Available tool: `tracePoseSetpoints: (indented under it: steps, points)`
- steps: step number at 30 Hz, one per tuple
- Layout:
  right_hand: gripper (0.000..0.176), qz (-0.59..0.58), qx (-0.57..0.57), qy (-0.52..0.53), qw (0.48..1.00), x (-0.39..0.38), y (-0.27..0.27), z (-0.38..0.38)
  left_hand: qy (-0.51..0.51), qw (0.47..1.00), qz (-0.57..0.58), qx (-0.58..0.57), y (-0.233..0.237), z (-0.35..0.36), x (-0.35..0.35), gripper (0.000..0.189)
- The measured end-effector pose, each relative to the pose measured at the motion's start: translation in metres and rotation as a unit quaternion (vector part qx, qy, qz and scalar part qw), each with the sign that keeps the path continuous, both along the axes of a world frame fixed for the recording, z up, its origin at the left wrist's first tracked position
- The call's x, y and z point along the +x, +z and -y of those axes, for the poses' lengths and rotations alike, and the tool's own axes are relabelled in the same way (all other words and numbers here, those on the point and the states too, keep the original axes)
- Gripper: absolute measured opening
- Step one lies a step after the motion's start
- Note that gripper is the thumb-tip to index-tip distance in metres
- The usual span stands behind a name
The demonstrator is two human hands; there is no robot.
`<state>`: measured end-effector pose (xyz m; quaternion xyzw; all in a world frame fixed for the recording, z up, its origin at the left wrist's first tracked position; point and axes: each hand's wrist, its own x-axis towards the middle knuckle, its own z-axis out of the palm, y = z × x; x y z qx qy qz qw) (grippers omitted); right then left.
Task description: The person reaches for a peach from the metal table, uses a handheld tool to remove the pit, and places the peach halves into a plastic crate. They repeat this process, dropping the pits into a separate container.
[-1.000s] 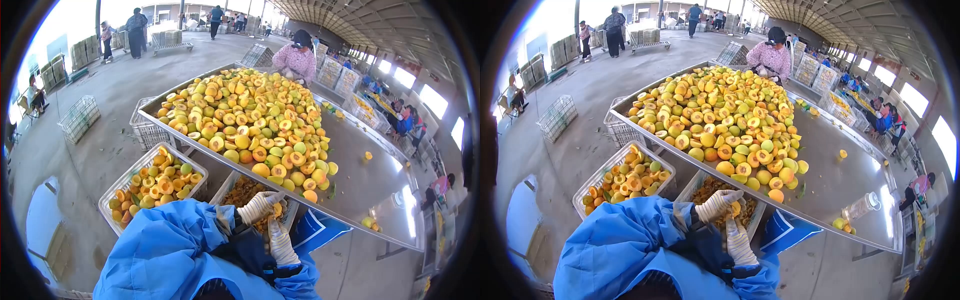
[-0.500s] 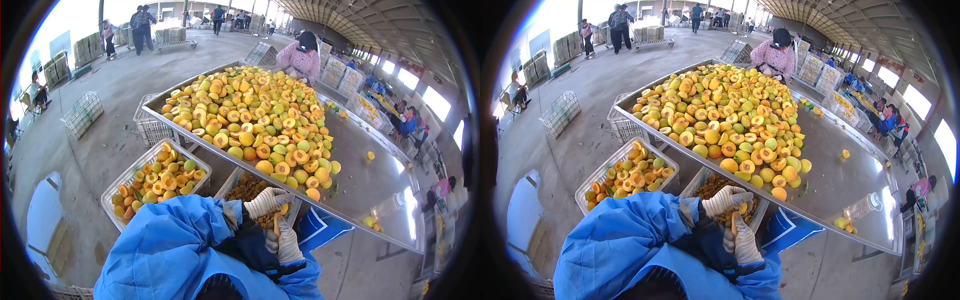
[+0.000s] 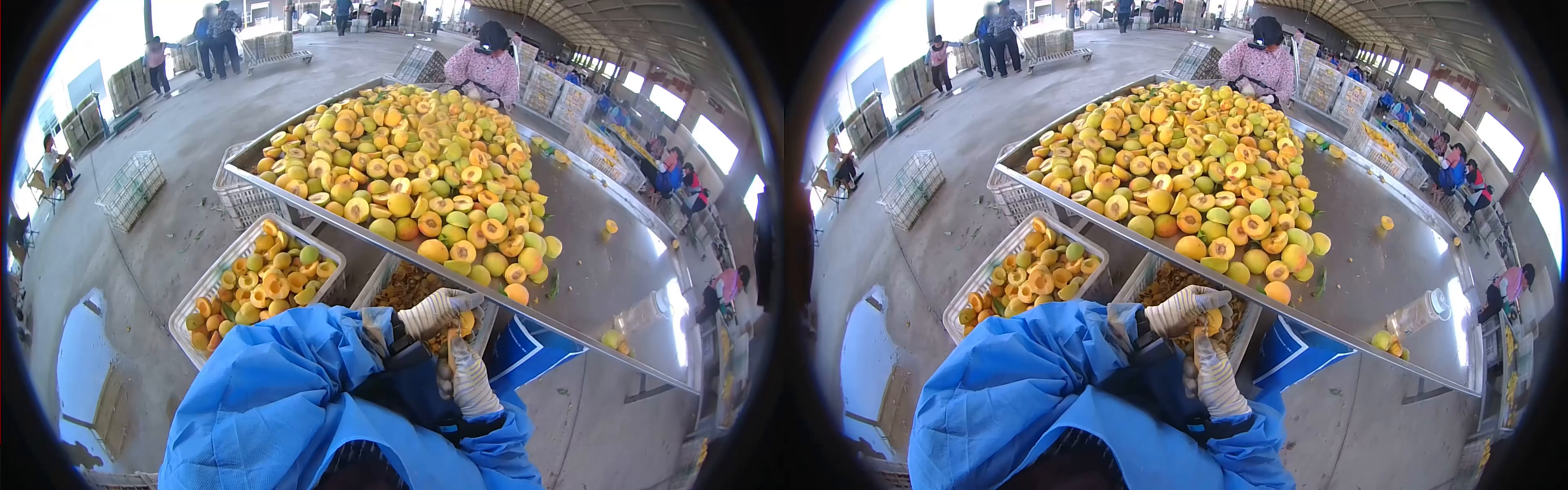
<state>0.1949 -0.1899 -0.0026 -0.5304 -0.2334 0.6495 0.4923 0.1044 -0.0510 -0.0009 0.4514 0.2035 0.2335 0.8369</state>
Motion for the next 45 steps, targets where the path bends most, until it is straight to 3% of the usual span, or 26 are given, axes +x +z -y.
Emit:
tracePoseSetpoints:
  steps: [4,6,7,10,11,14,15,17,19,20,21,23,25,28,31,33,34,37,39,41,45]
  points:
    - [0.043,-0.136,-0.014,0.016,0.99,0.007,0.007,0.0,0.001,0.999,0.021,0.031,-0.008,-0.005,0.003,0.04]
    - [0.046,-0.114,-0.001,0.042,0.993,0.01,0.007,0.0,0.034,0.999,0.02,0.013,-0.013,-0.005,0.008,0.041]
    - [0.047,-0.13,0.013,0.047,0.99,0.01,0.009,0.002,-0.001,0.999,0.039,-0.006,-0.013,-0.007,0.005,0.04]
    - [0.046,-0.155,0.029,0.068,0.985,0.01,0.014,0.003,0.008,0.988,0.06,-0.143,-0.013,-0.006,0.008,0.043]
    - [0.046,-0.151,0.024,0.041,0.987,0.009,0.015,0.003,0.001,0.99,0.027,-0.135,-0.017,-0.008,0.007,0.045]
    - [0.044,-0.132,0.046,-0.022,0.99,0.013,0.015,-0.001,0.049,0.985,0.096,-0.138,-0.033,-0.018,0.009,0.045]
    - [0.044,-0.106,0.059,-0.052,0.991,0.019,0.014,-0.001,0.06,0.98,0.11,-0.156,-0.034,-0.025,0.006,0.045]
    - [0.042,0.06,0.11,-0.086,0.988,0.026,0.007,-0.004,0.091,0.976,0.125,-0.152,-0.038,-0.034,0.004,0.045]
    - [0.042,0.274,0.168,-0.085,0.943,0.037,-0.015,-0.01,0.133,0.978,0.119,-0.111,-0.038,-0.038,0.001,0.044]
    - [0.042,0.376,0.194,-0.084,0.902,0.04,-0.023,-0.013,0.176,0.983,0.057,-0.002,-0.035,-0.038,-0.008,0.034]
    - [0.042,0.346,0.176,-0.082,0.918,0.039,-0.019,-0.012,0.182,0.976,-0.052,0.112,-0.023,-0.034,-0.021,0.03]
    - [0.042,0.304,0.146,-0.071,0.939,0.037,-0.006,-0.005,0.183,0.889,-0.264,0.326,-0.002,-0.03,-0.053,0.023]
    - [0.041,0.303,0.131,-0.061,0.942,0.037,0.0,-0.001,0.193,0.735,-0.331,0.56,-0.01,-0.044,-0.096,0.021]
    - [0.04,0.326,0.132,-0.046,0.935,0.038,0.003,0.001,0.169,0.654,-0.507,0.535,-0.006,-0.057,-0.171,0.031]
    - [0.039,0.344,0.141,-0.036,0.928,0.038,0.003,0.001,0.109,0.536,-0.691,0.473,-0.019,-0.073,-0.241,0.047]
    - [0.039,0.351,0.143,-0.033,0.925,0.039,0.004,0.001,0.093,0.442,-0.749,0.484,-0.013,-0.069,-0.251,0.055]
    - [0.039,0.352,0.146,-0.031,0.924,0.038,0.008,0.0,0.107,0.434,-0.751,0.486,-0.007,-0.07,-0.245,0.052]
    - [0.041,0.347,0.152,-0.024,0.925,0.035,0.005,-0.001,0.223,0.548,-0.586,0.554,0.005,-0.093,-0.197,0.044]
    - [0.042,0.345,0.159,-0.031,0.924,0.035,0.004,-0.003,0.242,0.644,-0.455,0.565,0.011,-0.11,-0.14,0.038]
    - [0.042,0.342,0.16,-0.037,0.925,0.035,0.002,-0.004,0.183,0.72,-0.366,0.56,0.01,-0.122,-0.084,0.037]
    - [0.042,0.333,0.151,-0.047,0.929,0.037,0.001,-0.004,0.044,0.637,-0.466,0.612,-0.011,-0.144,-0.003,0.051]
